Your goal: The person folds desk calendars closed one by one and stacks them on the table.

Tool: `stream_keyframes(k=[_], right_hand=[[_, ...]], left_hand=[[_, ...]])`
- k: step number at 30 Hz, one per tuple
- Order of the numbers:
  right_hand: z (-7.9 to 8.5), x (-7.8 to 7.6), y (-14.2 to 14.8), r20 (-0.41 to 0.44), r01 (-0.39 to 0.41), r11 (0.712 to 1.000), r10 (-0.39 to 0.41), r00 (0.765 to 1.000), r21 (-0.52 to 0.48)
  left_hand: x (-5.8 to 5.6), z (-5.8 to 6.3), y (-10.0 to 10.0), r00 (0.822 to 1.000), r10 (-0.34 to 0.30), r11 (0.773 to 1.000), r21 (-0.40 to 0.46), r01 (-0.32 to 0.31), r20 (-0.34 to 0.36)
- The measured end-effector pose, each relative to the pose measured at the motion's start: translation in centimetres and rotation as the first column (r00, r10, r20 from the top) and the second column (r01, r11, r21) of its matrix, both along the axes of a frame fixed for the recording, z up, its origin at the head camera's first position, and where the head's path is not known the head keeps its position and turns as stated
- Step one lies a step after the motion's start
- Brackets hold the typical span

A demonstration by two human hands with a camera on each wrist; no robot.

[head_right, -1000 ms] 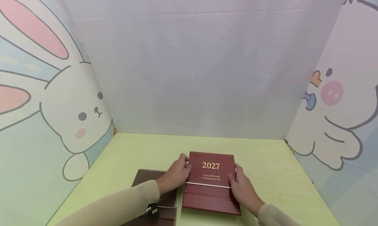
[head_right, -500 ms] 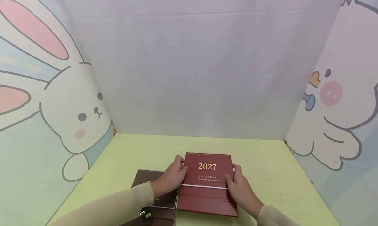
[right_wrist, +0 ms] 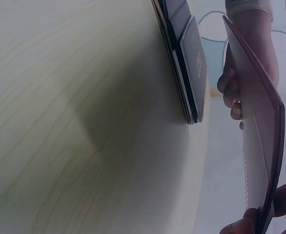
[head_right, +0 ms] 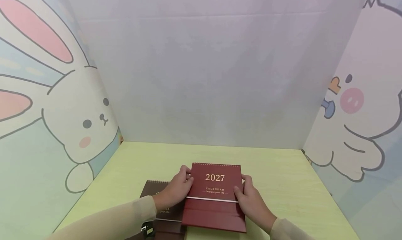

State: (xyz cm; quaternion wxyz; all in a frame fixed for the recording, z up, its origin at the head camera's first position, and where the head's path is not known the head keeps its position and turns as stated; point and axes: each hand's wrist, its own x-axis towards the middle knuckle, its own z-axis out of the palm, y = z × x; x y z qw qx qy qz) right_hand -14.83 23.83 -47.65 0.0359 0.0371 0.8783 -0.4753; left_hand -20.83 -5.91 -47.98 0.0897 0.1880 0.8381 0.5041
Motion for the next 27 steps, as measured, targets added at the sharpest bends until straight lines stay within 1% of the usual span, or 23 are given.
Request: stream_keyframes(k=[9,13,18,23,27], right_hand=[[0.2,0.1,-0.9,-0.019,-0.020,1.000,0.019,1.000,-0.024],[0.1,0.2,-1.3,-0.021,-0.033,0.998,0.032,0.999,-0.055],[0.0,0.1,-1.9,-0.031,-0.055,0.994,0.053,0.998,-0.092],[-0.2,-0.1,-2.6,-0.037,-0.066,0.991,0.062,0.997,-0.117],[-0.2,-0.1,-3.1,-0.034,-0.081,0.988,0.077,0.996,-0.131]], left_hand=[[0.1,0.1,-1.1,1.000,0.020,1.000,-0.006,-0.020,0.000],[0.2,0.1,-1.7,1.000,0.027,0.999,-0.018,-0.027,0.001],[0.4,0.0,-2.4,1.000,0.025,1.000,-0.004,-0.025,0.016],[0.5,-0.3,-3.1,1.000,0.029,1.000,0.004,-0.029,0.004],[0.5,-0.4,-3.7,0.999,0.041,0.999,0.012,-0.041,0.016]])
